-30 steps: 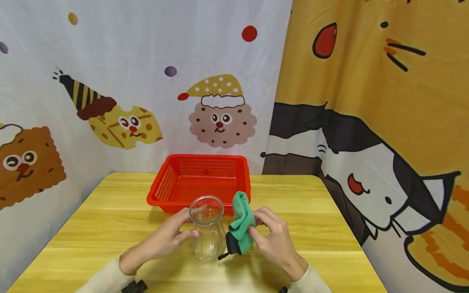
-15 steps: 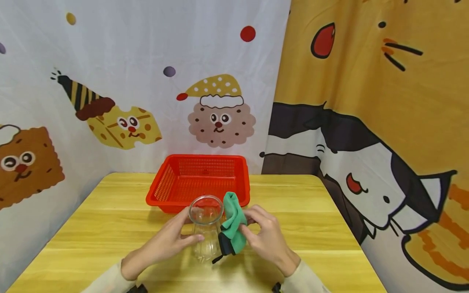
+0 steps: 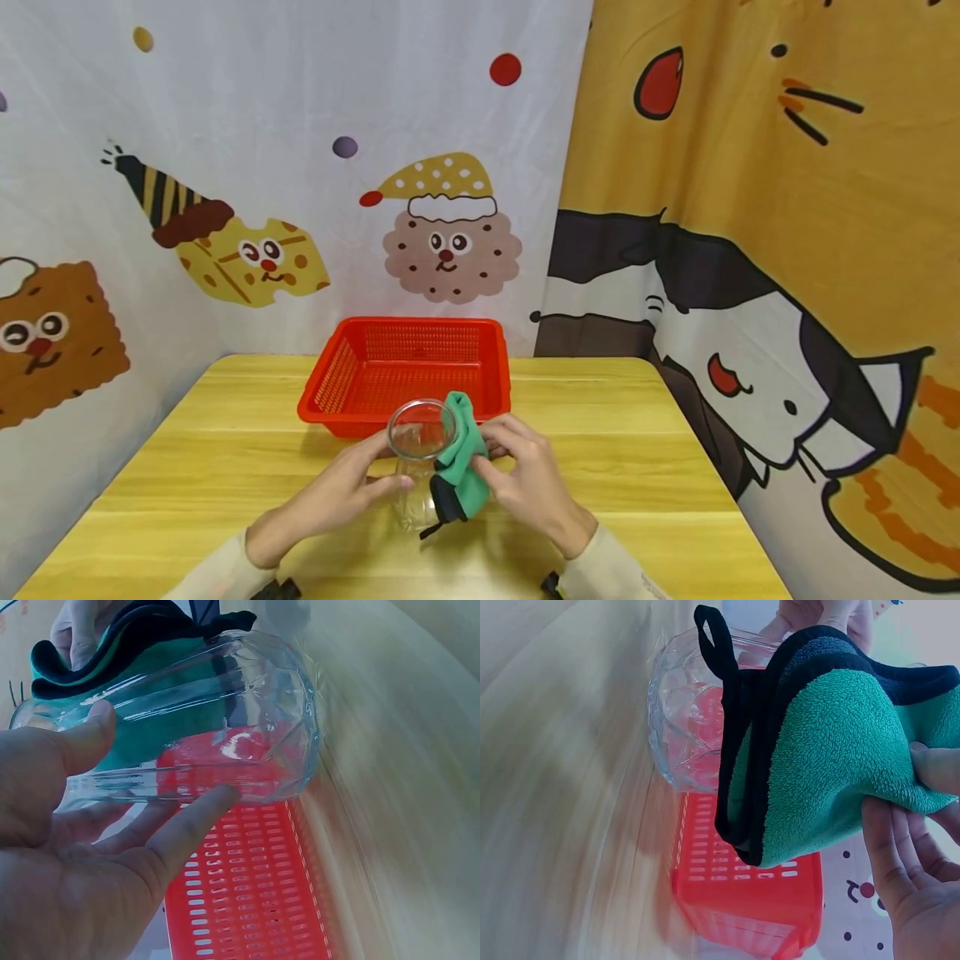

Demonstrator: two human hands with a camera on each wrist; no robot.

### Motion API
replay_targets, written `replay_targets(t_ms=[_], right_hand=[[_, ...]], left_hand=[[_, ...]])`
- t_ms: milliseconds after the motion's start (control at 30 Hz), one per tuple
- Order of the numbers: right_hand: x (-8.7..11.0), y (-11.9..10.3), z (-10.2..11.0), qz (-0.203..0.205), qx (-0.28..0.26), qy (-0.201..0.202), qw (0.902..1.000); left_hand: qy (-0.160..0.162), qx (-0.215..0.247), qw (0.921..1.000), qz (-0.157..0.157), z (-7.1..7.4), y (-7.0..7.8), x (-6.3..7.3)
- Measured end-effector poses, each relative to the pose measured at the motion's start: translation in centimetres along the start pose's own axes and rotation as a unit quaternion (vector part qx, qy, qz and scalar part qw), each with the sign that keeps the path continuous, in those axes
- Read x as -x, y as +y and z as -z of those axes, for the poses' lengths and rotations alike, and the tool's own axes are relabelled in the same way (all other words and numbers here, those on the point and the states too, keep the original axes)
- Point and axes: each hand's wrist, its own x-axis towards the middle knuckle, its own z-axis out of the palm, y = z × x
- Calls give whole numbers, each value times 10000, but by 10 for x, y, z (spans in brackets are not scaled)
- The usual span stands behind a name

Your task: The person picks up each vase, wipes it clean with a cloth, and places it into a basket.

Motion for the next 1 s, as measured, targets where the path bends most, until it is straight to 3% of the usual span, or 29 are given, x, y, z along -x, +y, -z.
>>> replay_targets(t_ms=[367, 700, 1000], right_hand=[[-6, -4, -8, -111, -75, -440, 9989], [-8, -5, -13, 201, 433, -153, 9987], [-11, -11, -15, 239, 735, -253, 9967]], left_hand=[[53, -72, 10000, -16, 3, -4, 1], [56, -112, 9999, 95, 1, -3, -1], [45, -201, 9998, 13, 1, -1, -1]])
